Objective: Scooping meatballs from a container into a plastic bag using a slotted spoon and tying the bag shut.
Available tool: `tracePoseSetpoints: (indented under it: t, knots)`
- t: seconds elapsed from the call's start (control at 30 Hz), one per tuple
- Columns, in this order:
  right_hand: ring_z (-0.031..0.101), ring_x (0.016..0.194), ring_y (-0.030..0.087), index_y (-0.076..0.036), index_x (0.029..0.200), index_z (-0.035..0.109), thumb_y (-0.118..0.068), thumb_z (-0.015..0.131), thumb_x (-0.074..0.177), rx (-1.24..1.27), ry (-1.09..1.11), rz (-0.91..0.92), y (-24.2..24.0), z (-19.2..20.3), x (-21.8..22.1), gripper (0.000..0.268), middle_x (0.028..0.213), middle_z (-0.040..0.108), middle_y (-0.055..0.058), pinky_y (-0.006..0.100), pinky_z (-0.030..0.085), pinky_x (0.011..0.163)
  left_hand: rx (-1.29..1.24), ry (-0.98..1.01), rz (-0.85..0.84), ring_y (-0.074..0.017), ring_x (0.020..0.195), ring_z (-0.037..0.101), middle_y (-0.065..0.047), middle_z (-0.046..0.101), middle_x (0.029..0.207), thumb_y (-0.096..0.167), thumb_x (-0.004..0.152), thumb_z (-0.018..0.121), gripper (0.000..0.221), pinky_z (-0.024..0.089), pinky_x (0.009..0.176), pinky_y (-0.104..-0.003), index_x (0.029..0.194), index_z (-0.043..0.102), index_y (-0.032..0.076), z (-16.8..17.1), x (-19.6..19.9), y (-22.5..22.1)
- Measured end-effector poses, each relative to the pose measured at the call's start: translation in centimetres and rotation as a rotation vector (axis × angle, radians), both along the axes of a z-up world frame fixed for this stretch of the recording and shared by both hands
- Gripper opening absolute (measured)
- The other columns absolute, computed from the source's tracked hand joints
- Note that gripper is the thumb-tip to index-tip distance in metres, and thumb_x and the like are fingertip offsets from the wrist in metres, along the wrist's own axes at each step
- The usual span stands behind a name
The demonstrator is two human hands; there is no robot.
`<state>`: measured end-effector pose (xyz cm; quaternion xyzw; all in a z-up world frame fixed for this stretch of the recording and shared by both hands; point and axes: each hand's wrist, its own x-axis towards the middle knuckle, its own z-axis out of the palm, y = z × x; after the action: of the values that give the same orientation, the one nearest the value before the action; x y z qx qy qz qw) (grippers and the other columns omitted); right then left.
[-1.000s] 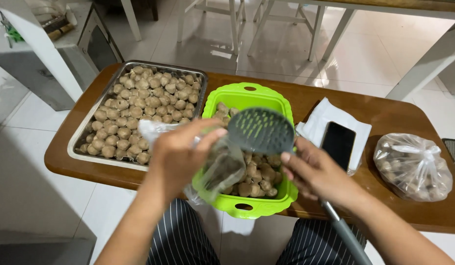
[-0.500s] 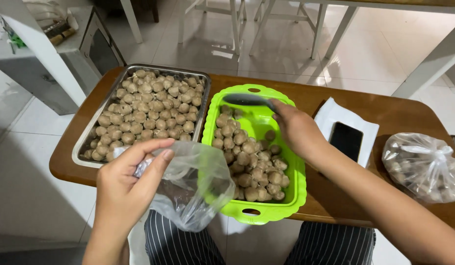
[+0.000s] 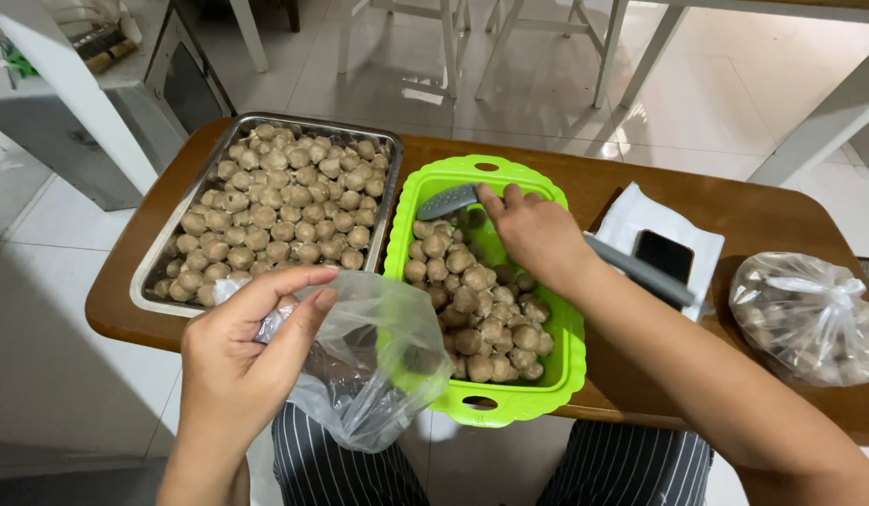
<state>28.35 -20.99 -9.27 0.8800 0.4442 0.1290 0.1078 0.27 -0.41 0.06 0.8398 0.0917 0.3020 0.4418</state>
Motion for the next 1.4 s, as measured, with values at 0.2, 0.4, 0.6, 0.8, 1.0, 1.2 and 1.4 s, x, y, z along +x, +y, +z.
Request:
tracePoseSetpoints:
  t: [0.2, 0.4, 0.6, 0.8, 1.0, 1.2, 1.4]
  knots:
    - [0.061, 0.054, 0.035, -0.006, 0.153, 0.033, 0.002, 0.072, 0.082, 0.033, 0.378, -0.079, -1.9, -0.8, 0.8, 0.081, 0.097, 0.06, 0.021, 0.048, 0.05, 0.045, 0.002, -0.017, -0.019, -0.0105, 0.097, 0.075, -0.004, 0.081, 0.103, 0.009, 0.092, 0.071, 0.018, 0.058, 0.086, -0.022, 0.108, 0.079, 0.007, 0.1, 0.1, -0.4]
    - [0.068, 0.101, 0.041, -0.009, 0.137, 0.049, -0.017, 0.044, 0.103, 0.116, 0.819, -0.353, -4.3, 0.5, 0.4, 0.035, 0.116, 0.068, 0.026, 0.048, 0.053, 0.084, -0.024, -0.034, -0.022, -0.0092, 0.092, 0.075, -0.004, 0.081, 0.101, 0.008, 0.092, 0.072, 0.018, 0.057, 0.081, -0.02, 0.109, 0.078, 0.006, 0.3, -0.2, -0.3]
    - [0.049, 0.04, 0.024, 0.003, 0.096, 0.057, -0.015, 0.047, 0.109, 0.263, 1.263, -0.576, -5.0, 3.2, -1.8, 0.024, 0.059, 0.053, 0.013, 0.034, 0.045, 0.038, -0.019, -0.056, -0.015, -0.0105, 0.091, 0.076, -0.005, 0.081, 0.101, 0.005, 0.092, 0.071, 0.018, 0.06, 0.08, -0.021, 0.109, 0.078, 0.006, 0.0, -0.2, 0.0]
    - [0.036, 0.034, 0.021, 0.003, 0.076, 0.056, -0.019, 0.059, 0.104, 0.615, 1.608, -0.618, -6.9, -2.8, 2.3, 0.035, 0.048, 0.044, 0.012, 0.032, 0.034, 0.031, -0.085, -0.019, -0.019, -0.0116, 0.095, 0.076, -0.006, 0.081, 0.106, 0.018, 0.093, 0.071, 0.022, 0.059, 0.081, -0.021, 0.111, 0.078, 0.006, 0.2, 0.5, 0.8]
    - [0.038, 0.043, 0.012, 0.002, 0.102, 0.053, -0.009, 0.055, 0.104, 0.871, 1.855, -0.7, -7.4, -4.8, 4.3, 0.012, 0.072, 0.053, 0.011, 0.025, 0.033, 0.03, -0.378, 0.233, -0.03, -0.017, 0.069, 0.079, -0.009, 0.083, 0.096, 0.015, 0.076, 0.082, 0.047, 0.069, 0.053, -0.027, 0.122, 0.075, 0.009, 2.0, 0.3, 0.9]
    - [0.034, 0.044, 0.004, -0.006, 0.097, 0.046, -0.006, 0.044, 0.106, 0.987, 2.117, -0.65, -8.9, -4.9, 5.3, 0.009, 0.078, 0.052, 0.008, 0.018, 0.027, 0.029, -0.112, 0.314, 0.085, -0.0094, 0.038, 0.058, 0.001, 0.066, 0.05, 0.021, 0.091, 0.078, 0.011, 0.044, 0.041, -0.026, 0.082, 0.073, 0.016, 1.4, -1.1, 1.0]
    - [0.028, 0.04, 0.004, -0.005, 0.089, 0.048, -0.02, 0.051, 0.106, 0.956, 2.238, -0.681, -9.9, -3.7, 3.5, 0.024, 0.06, 0.04, 0.001, 0.016, 0.026, 0.027, -0.342, 0.1, -0.407, -0.0056, 0.046, 0.063, -0.002, 0.074, 0.073, 0.005, 0.094, 0.064, 0.029, 0.056, 0.041, -0.02, 0.124, 0.063, 0.006, 1.2, -3.1, 0.4]
